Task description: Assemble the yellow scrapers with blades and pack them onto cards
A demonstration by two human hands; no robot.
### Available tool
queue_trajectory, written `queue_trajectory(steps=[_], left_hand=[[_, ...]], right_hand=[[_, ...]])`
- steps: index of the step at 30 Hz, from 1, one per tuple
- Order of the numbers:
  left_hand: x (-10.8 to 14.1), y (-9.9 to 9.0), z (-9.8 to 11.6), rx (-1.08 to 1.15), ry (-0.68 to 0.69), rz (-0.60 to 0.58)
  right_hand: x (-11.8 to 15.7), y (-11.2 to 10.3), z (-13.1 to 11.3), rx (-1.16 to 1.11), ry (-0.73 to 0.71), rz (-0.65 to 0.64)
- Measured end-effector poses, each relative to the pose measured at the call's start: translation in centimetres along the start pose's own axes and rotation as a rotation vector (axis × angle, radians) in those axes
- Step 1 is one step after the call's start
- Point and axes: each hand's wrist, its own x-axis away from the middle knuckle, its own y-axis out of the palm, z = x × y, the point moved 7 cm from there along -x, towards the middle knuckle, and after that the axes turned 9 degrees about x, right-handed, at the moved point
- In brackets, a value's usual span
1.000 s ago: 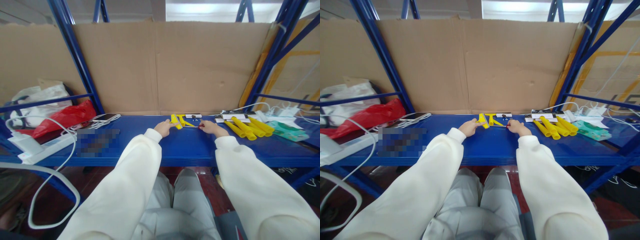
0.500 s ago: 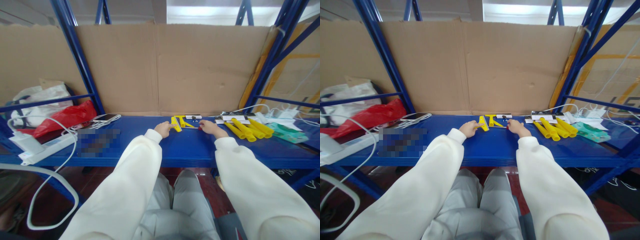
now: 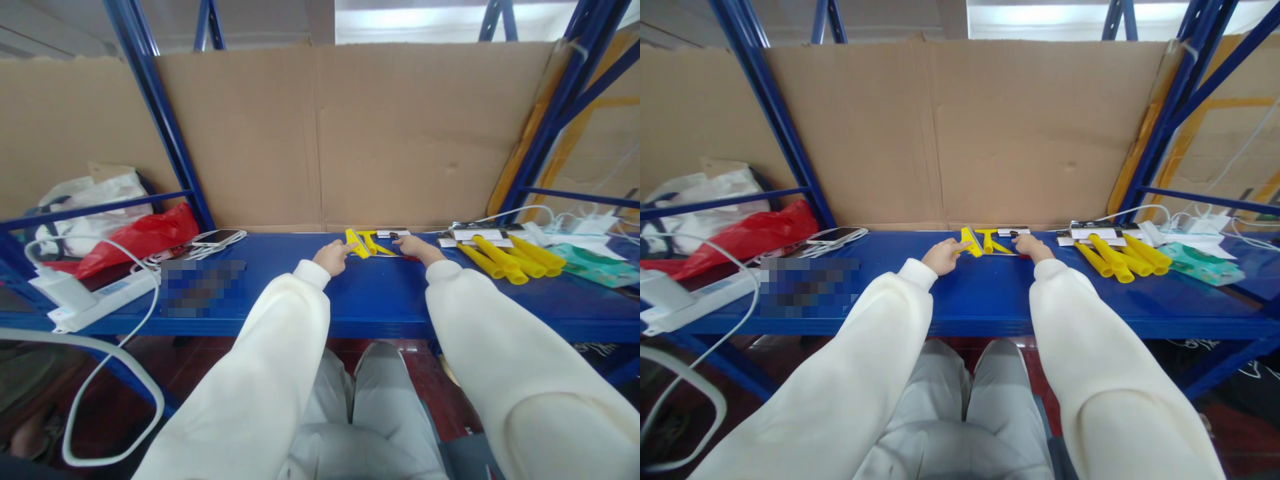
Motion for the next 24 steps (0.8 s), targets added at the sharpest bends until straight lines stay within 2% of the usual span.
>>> queue_trajectory(steps=[4,9,19,24], left_hand=[[0.1,0.3,0.0,0.002,-0.004,-0.031],[0.1,0.4,0.1,0.003,-0.008,-0.044],[0.0,0.5,0.2,-0.005,0.0,-0.044],[0.0,0.6,0.1,0.007,0.009,-0.035]], right_hand=[[-1.0,0.9,0.3,0.045,0.075,-0.115],[-1.4,1.0,-0.4,0.17,0.007,-0.165],[-0.8,0.4,-1.0,0.152,-0.025,-0.169],[0.6,-0.7,-0.8,0.098,0.072,-0.102]])
